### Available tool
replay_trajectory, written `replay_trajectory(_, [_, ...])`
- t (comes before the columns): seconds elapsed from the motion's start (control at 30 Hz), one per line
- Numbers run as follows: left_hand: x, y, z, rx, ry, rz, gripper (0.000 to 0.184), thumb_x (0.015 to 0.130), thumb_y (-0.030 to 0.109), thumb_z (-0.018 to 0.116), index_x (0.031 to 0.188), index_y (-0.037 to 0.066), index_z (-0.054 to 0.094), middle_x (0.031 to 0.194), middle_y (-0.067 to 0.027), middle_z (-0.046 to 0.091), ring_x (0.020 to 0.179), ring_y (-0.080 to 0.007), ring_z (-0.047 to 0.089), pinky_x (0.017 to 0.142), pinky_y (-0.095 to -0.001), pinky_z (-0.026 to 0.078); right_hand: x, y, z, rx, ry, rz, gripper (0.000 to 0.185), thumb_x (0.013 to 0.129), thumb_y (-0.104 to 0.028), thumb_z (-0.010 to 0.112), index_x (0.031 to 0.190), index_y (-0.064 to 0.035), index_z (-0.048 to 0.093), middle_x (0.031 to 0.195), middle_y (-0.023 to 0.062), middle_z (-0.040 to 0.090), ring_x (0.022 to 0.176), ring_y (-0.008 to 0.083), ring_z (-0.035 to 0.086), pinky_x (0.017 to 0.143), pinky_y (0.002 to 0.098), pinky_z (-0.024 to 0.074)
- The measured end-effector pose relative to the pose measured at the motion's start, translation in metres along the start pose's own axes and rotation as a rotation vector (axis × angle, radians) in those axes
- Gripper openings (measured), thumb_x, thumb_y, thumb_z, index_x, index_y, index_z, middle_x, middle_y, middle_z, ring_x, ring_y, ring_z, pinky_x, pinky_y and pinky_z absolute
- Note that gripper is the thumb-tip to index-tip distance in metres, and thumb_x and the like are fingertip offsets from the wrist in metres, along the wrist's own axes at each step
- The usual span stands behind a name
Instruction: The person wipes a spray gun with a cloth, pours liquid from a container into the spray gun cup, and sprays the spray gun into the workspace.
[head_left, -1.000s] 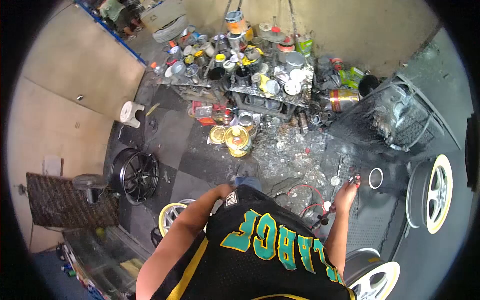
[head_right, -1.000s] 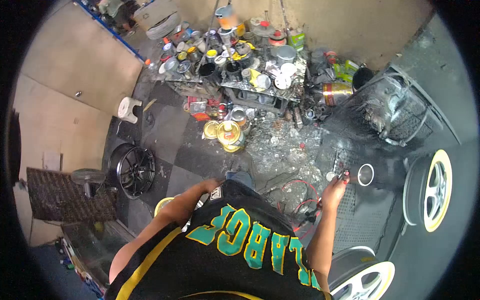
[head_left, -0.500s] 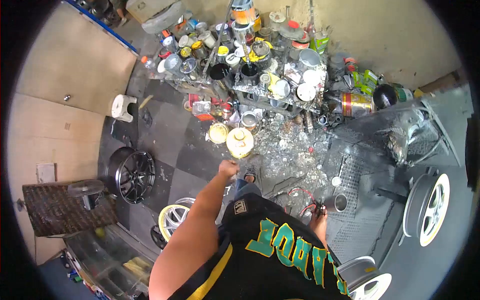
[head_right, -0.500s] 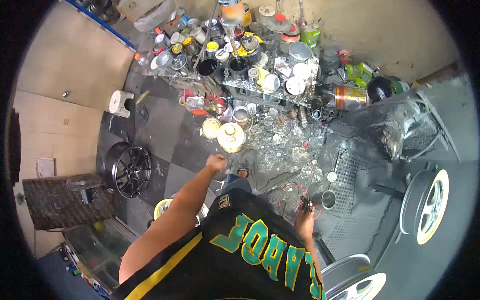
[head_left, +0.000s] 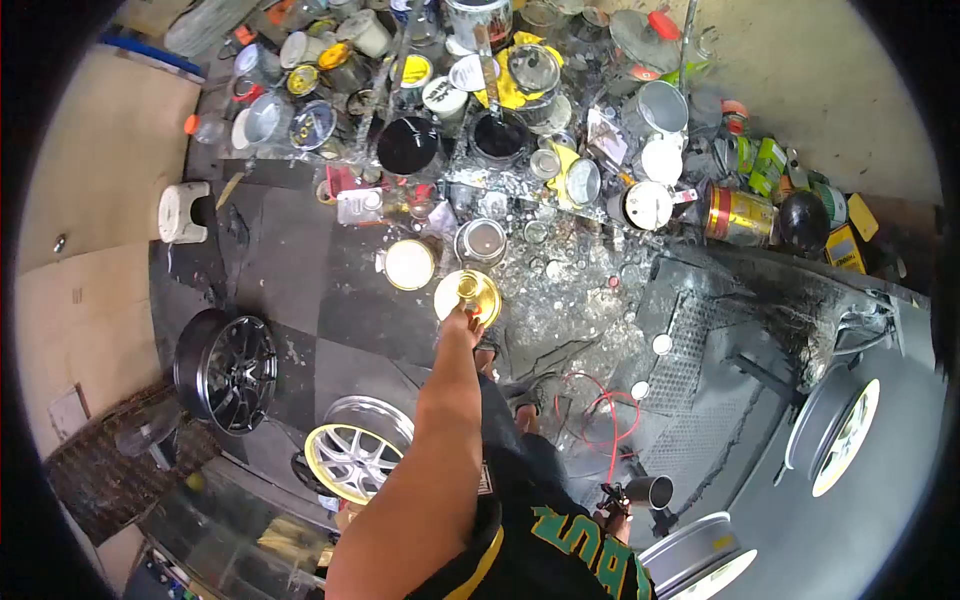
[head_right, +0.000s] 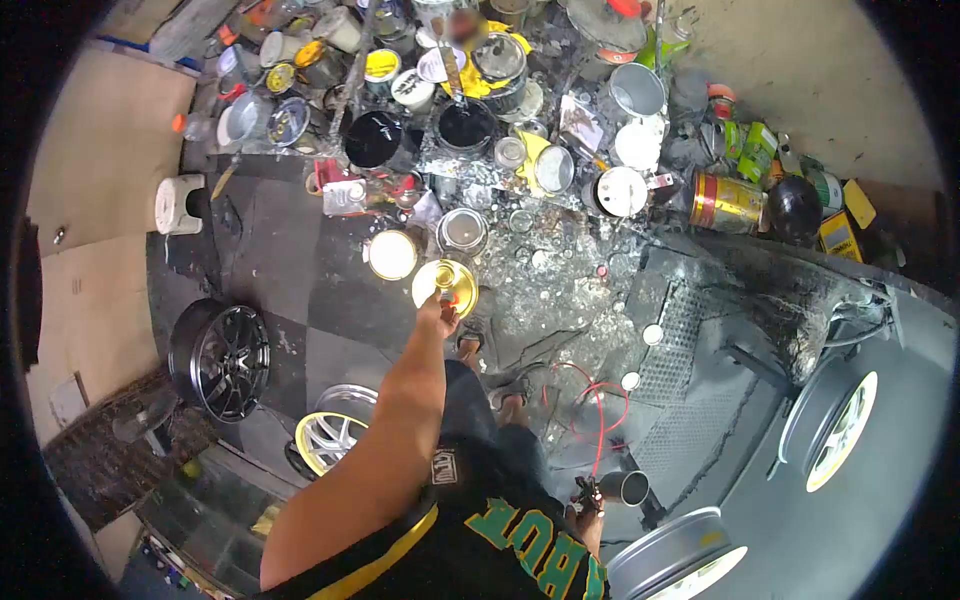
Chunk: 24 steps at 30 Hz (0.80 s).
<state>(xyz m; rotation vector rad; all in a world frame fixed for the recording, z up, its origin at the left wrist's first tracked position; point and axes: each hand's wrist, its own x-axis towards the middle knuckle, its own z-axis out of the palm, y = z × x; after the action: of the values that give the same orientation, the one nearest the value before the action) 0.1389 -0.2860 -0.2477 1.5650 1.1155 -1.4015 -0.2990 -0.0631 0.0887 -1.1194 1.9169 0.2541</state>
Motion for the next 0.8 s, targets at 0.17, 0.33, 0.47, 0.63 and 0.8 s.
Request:
replay_trajectory(0.17, [0.024,-0.003,0.015,-0.196,0.136,-0.034,0.016,0.094,0.026,0.059,0.088,0.012,0.055,0.076,0.0013,0.052,0.062,-0.0140,0.050,0.051,-0.0272,0.040,-0.009,-0.016,0.003,0.293,0.107,-0.032,0.050,0.075,-0.019,0.071,0.121,-0.0032,0.059,0.114,0.0128,0.060,0.084,0.0203,0.062,0.062,0.0328,0.0494])
replay_trajectory(0.33, [0.018,0.001,0.019,-0.493,-0.201,-0.103,0.029,0.100,0.031,0.043,0.086,0.011,0.058,0.070,-0.0015,0.060,0.054,-0.0120,0.053,0.048,-0.0223,0.043,-0.001,-0.039,-0.012,0.036,-0.013,0.077,0.043,0.073,-0.021,0.071,0.112,-0.0048,0.061,0.107,0.0119,0.060,0.088,0.0246,0.064,0.069,0.0359,0.0517])
replay_trajectory(0.47, [-0.025,0.006,0.027,-0.410,-0.223,-0.102,0.030,0.100,0.031,0.045,0.080,0.012,0.055,0.066,0.0011,0.057,0.051,-0.0103,0.047,0.047,-0.0212,0.038,0.000,-0.046,-0.013,0.048,-0.004,0.024,0.037,0.074,-0.018,0.070,0.106,-0.0034,0.061,0.104,0.0136,0.059,0.086,0.0307,0.064,0.070,0.0415,0.0522])
replay_trajectory(0.63, [0.012,-0.015,-0.014,-0.170,-0.183,0.017,0.035,0.100,0.035,0.052,0.073,0.013,0.054,0.060,0.0023,0.050,0.047,-0.0114,0.039,0.048,-0.0256,0.036,0.019,0.025,0.011,0.175,0.064,-0.224,0.039,0.075,-0.013,0.072,0.110,-0.0024,0.059,0.109,0.0170,0.059,0.088,0.0331,0.064,0.073,0.0404,0.0519])
replay_trajectory(0.8, [-0.050,-0.043,-0.038,0.277,-0.180,0.193,0.027,0.097,0.026,0.050,0.075,0.012,0.058,0.060,0.0010,0.053,0.048,-0.0101,0.046,0.042,-0.0225,0.036,0.041,0.024,0.006,0.187,0.062,-0.405,0.049,0.080,-0.011,0.069,0.124,-0.0024,0.049,0.107,0.0192,0.061,0.090,0.0370,0.064,0.074,0.0442,0.0511])
